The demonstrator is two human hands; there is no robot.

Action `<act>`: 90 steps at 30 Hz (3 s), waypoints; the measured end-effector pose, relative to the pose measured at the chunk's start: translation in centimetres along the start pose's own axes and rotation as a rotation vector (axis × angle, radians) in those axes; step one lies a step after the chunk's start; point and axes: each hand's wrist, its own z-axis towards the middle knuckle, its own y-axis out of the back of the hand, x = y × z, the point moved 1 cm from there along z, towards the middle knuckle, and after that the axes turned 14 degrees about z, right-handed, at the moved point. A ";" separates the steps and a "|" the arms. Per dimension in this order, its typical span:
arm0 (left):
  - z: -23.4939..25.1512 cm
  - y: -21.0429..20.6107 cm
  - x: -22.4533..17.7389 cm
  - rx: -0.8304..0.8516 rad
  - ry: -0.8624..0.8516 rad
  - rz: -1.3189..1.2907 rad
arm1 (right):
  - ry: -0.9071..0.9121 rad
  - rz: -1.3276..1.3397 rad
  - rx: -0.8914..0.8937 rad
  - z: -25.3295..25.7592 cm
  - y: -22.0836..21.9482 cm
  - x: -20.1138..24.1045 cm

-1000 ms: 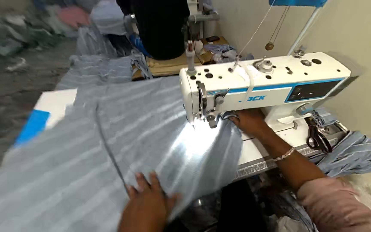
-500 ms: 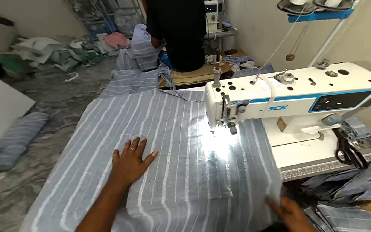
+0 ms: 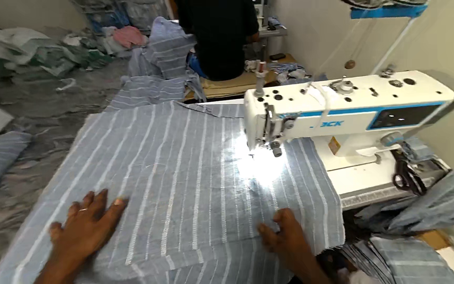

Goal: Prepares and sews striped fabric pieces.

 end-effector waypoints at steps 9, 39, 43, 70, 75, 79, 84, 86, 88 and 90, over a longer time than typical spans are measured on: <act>0.7 0.4 -1.2 -0.045 -0.005 0.031 | -0.238 0.818 -0.197 -2.1 -2.0 -0.6; 0.3 -1.8 -32.0 0.032 -0.605 0.070 | 0.224 -0.507 0.014 5.5 0.8 4.9; 0.5 -1.7 -31.7 0.035 -0.625 0.039 | 0.178 -0.304 0.068 6.4 0.0 3.9; -2.2 -2.4 -28.9 -0.072 -0.830 0.026 | 0.396 -0.802 0.362 9.8 5.2 6.9; 2.5 -2.1 -29.7 0.008 -0.820 0.026 | 0.297 -0.869 0.035 7.5 13.8 11.7; 5.1 -2.0 -30.0 -0.022 -0.830 0.020 | 0.261 -1.123 -0.332 8.0 20.1 8.3; 4.1 -2.0 -29.7 -0.016 -0.799 0.035 | 0.335 -1.062 -0.354 6.3 22.3 9.6; 3.3 -1.8 -29.7 0.011 -0.739 0.053 | 0.474 -0.919 -0.440 6.2 22.1 10.0; 2.4 -1.6 -29.6 0.040 -0.695 0.063 | 0.466 -0.816 -0.348 7.3 21.1 8.7; 2.2 -1.7 -29.5 0.036 -0.681 0.050 | 0.446 -0.716 -0.248 9.1 19.3 7.4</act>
